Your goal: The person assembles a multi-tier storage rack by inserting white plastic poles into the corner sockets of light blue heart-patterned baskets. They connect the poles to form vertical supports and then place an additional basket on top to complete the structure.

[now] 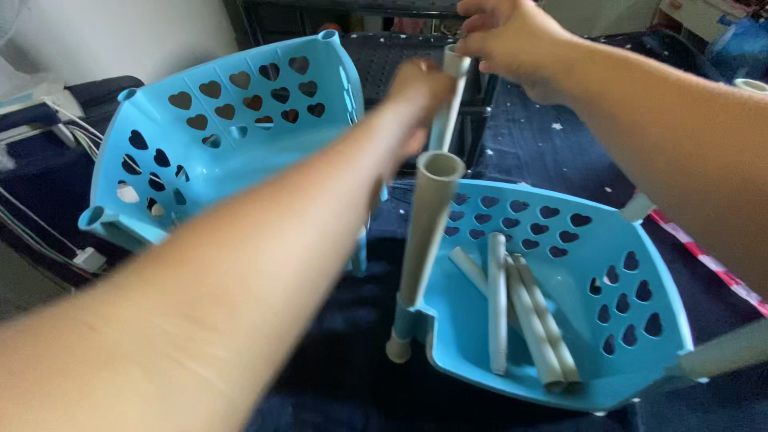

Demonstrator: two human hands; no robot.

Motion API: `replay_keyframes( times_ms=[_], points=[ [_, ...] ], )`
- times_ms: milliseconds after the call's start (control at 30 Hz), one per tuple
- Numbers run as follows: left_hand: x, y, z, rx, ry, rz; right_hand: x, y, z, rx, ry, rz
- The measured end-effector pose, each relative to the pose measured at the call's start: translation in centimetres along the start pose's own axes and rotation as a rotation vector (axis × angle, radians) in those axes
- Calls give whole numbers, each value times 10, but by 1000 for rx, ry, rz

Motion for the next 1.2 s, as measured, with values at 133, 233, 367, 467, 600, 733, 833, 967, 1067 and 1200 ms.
replay_keyframes(
  times_ms=[133, 233, 367, 467, 600, 733, 833, 967, 1067, 1200],
  points=[
    [16, -21, 24, -264, -73, -210, -7, -13, -5, 118, 79, 85],
    [13, -30, 31, -297, -104, -214, -12, -10, -15, 222, -8, 36],
    [4, -40, 35, -305, -129, -300, -19, -13, -17, 325, 24, 28],
    [-5, -35, 40, -325, -137, -343, -25, -18, -17, 352, 34, 56],
    [-21, -28, 49, -270, -27, -262, -27, -25, -19, 490, 56, 16],
    [-36, -25, 60, -115, -63, -113, -40, -34, -29, 576, 61, -15],
    [-43, -22, 67, 7, -79, -10, -48, -36, -39, 592, -13, 31],
    [-39, -24, 73, -5, -82, -41, -46, -33, -41, 588, 80, -55],
    [-20, -28, 67, -174, -309, -354, -44, -36, -43, 593, 95, -95],
    [-10, -34, 73, -290, -190, -435, -39, -37, -37, 613, 112, -133]
  ],
)
Point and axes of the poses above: each hand's wrist, its own x-axis away from the middle knuckle, its own y-axis out of the back of the hand, z = x × y, the point moved 4 cm from there along -x, towards the middle knuckle, and after that the axes turned 5 degrees about z, right-handed, at the moved point
